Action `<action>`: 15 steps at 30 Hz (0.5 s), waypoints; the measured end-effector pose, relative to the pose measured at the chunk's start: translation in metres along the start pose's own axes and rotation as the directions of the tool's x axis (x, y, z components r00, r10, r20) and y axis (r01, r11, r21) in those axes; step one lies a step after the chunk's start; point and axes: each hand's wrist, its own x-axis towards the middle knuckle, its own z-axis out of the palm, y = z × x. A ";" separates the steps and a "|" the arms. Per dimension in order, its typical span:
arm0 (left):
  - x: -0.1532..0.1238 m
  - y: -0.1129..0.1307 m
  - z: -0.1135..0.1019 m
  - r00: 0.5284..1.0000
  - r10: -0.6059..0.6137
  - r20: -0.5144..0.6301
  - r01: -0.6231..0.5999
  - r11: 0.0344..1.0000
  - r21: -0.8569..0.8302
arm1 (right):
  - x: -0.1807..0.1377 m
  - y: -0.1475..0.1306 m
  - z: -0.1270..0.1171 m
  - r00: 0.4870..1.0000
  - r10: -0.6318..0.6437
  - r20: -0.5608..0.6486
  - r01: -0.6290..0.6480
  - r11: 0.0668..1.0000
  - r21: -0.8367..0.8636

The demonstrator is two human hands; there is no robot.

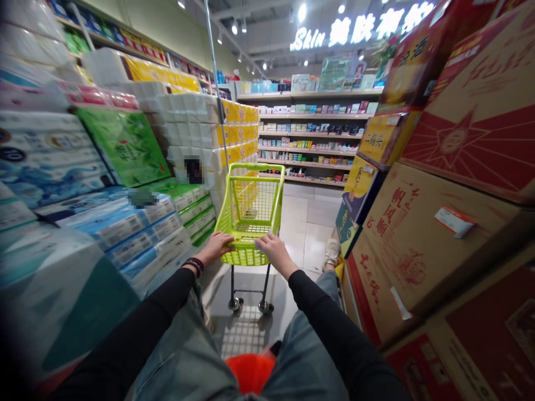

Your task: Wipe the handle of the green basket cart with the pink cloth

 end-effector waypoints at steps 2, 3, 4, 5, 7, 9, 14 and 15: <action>0.002 0.001 0.001 1.000 0.007 0.011 -0.007 1.000 -0.002 | -0.003 0.008 -0.002 1.000 0.019 0.009 -0.019 1.000 -0.019; 0.003 0.002 0.001 1.000 0.011 0.017 -0.011 1.000 -0.001 | -0.004 0.011 -0.002 0.999 0.036 0.016 -0.036 0.999 -0.024; 0.004 0.003 0.002 1.000 0.015 0.022 -0.015 1.000 0.000 | -0.004 0.011 -0.002 0.998 0.054 0.021 -0.053 0.998 -0.026; 0.005 0.003 0.002 0.999 0.019 0.026 -0.019 1.000 0.002 | -0.004 0.011 -0.001 0.997 0.070 0.024 -0.069 0.997 -0.026; 0.007 0.000 0.000 0.999 0.021 0.033 -0.021 1.000 0.001 | -0.001 0.007 0.000 0.996 0.086 0.026 -0.085 0.996 -0.021; 0.008 -0.005 -0.005 0.999 0.007 0.039 -0.007 1.000 0.001 | 0.003 -0.001 0.002 0.995 0.093 0.027 -0.092 0.996 -0.020; 0.003 -0.004 -0.012 0.999 -0.041 0.030 0.038 0.996 0.087 | 0.017 -0.027 0.010 0.985 0.166 0.044 -0.165 0.986 -0.033; 0.001 0.002 -0.010 0.999 -0.033 0.025 0.030 0.994 0.105 | 0.020 -0.032 0.012 0.984 0.174 0.041 -0.173 0.984 -0.036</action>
